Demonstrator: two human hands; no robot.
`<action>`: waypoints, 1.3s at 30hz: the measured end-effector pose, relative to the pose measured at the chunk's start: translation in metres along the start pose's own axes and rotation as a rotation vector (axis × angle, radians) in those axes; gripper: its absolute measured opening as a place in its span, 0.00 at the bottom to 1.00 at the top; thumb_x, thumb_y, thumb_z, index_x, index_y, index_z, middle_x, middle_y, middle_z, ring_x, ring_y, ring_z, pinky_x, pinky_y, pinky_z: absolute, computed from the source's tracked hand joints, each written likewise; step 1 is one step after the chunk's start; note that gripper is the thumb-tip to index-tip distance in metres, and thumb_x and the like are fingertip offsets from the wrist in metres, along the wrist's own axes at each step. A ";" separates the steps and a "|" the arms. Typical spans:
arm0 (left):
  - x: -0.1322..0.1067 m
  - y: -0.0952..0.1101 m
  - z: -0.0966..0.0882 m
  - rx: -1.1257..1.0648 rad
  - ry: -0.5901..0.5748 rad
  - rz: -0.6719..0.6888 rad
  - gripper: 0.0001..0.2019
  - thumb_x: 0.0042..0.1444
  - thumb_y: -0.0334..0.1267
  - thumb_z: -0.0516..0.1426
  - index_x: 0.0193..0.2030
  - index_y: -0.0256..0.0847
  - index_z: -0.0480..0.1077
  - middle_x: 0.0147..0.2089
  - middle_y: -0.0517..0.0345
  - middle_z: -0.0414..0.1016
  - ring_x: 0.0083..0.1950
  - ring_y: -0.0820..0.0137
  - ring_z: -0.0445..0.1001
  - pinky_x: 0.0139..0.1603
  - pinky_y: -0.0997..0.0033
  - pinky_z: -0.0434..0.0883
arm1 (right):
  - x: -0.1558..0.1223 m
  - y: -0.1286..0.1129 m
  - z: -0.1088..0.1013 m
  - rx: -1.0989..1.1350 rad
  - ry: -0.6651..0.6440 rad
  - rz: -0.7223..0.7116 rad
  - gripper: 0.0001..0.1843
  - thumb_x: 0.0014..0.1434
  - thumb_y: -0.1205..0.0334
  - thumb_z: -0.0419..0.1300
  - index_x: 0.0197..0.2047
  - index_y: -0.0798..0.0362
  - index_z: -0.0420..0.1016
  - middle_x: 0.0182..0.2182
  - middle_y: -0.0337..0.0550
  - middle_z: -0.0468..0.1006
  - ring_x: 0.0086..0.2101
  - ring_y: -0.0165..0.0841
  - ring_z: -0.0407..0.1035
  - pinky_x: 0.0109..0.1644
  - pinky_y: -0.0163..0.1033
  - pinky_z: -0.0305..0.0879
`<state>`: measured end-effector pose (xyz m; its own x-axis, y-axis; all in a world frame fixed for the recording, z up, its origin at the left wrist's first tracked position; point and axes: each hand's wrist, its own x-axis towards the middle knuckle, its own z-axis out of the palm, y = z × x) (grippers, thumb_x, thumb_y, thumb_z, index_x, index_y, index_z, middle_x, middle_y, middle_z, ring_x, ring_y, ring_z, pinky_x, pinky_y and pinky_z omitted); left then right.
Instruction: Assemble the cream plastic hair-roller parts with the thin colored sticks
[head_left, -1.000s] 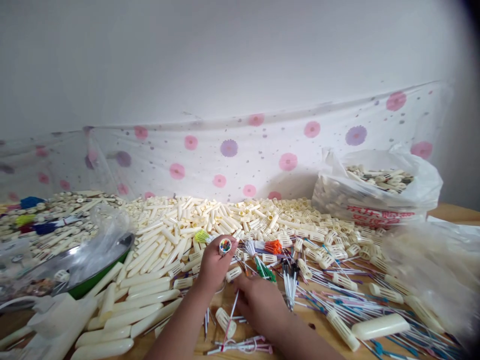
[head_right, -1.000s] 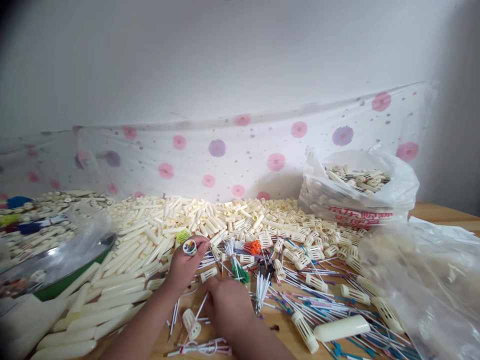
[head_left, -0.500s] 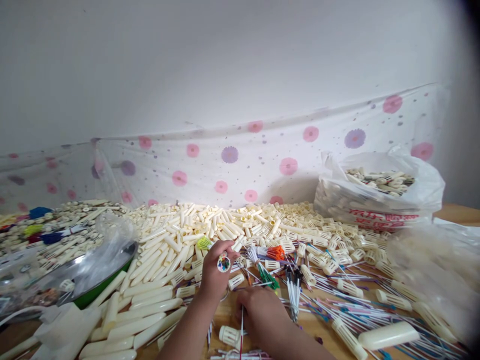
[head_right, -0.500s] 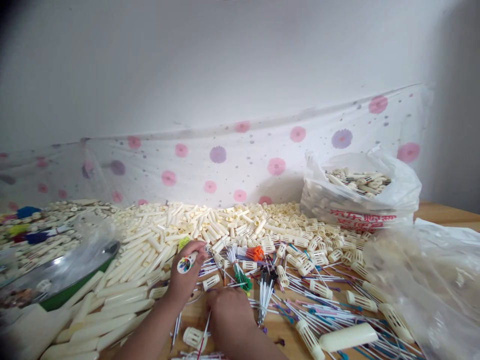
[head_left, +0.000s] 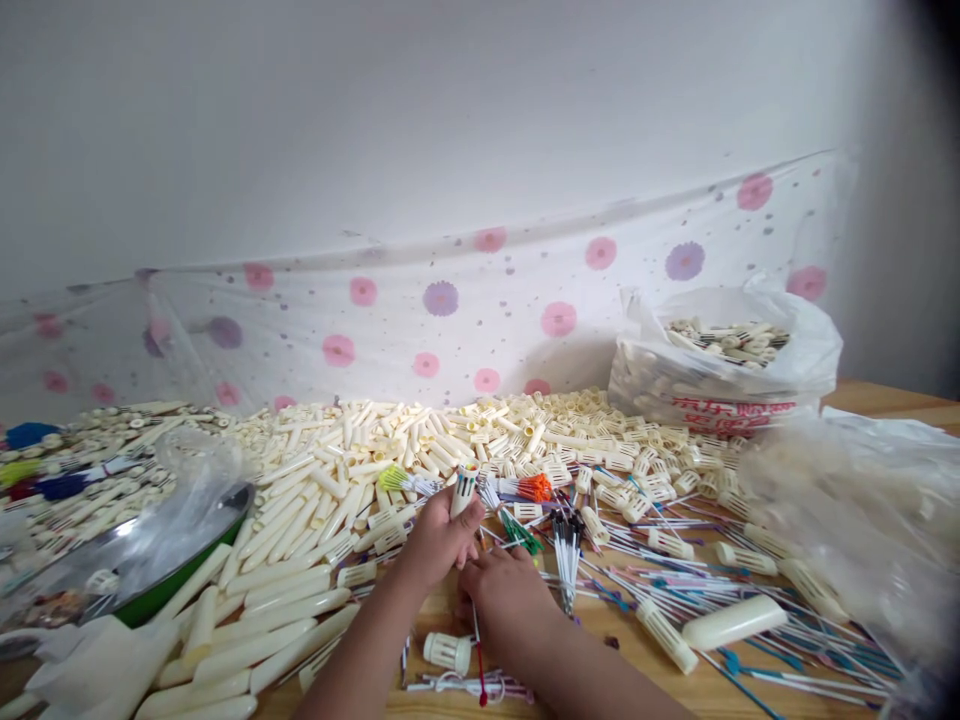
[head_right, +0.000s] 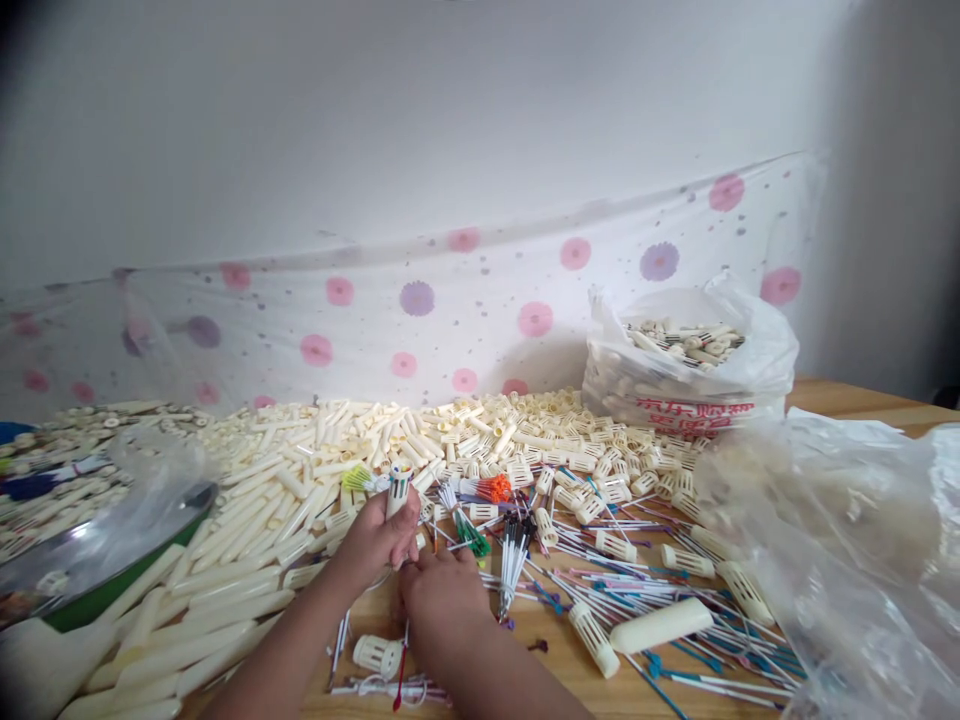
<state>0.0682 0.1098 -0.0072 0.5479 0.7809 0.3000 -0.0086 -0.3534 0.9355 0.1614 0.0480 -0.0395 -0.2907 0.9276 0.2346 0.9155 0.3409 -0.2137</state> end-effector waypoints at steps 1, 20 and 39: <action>0.000 0.002 0.001 -0.021 -0.016 -0.002 0.24 0.41 0.62 0.54 0.21 0.41 0.56 0.08 0.74 0.51 0.10 0.80 0.51 0.18 0.74 0.64 | 0.000 0.000 0.000 -0.012 -0.005 -0.001 0.10 0.50 0.67 0.54 0.37 0.55 0.71 0.35 0.50 0.74 0.38 0.43 0.67 0.39 0.48 0.61; 0.003 -0.005 -0.011 -0.274 0.106 0.016 0.17 0.46 0.50 0.57 0.22 0.40 0.57 0.09 0.73 0.54 0.11 0.82 0.53 0.17 0.80 0.55 | -0.002 0.000 -0.003 0.238 0.298 0.166 0.09 0.57 0.71 0.45 0.32 0.54 0.65 0.32 0.46 0.71 0.36 0.38 0.64 0.41 0.47 0.55; 0.005 -0.001 0.007 -0.042 0.126 -0.176 0.13 0.37 0.43 0.61 0.24 0.37 0.64 0.12 0.70 0.61 0.10 0.82 0.54 0.10 0.83 0.50 | -0.002 0.018 -0.005 1.005 0.660 0.112 0.14 0.60 0.53 0.44 0.29 0.53 0.60 0.25 0.37 0.68 0.28 0.30 0.63 0.33 0.35 0.59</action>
<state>0.0765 0.1103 -0.0081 0.4353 0.8878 0.1495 0.0420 -0.1859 0.9817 0.1801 0.0519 -0.0395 0.2432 0.8031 0.5439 0.2158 0.5019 -0.8376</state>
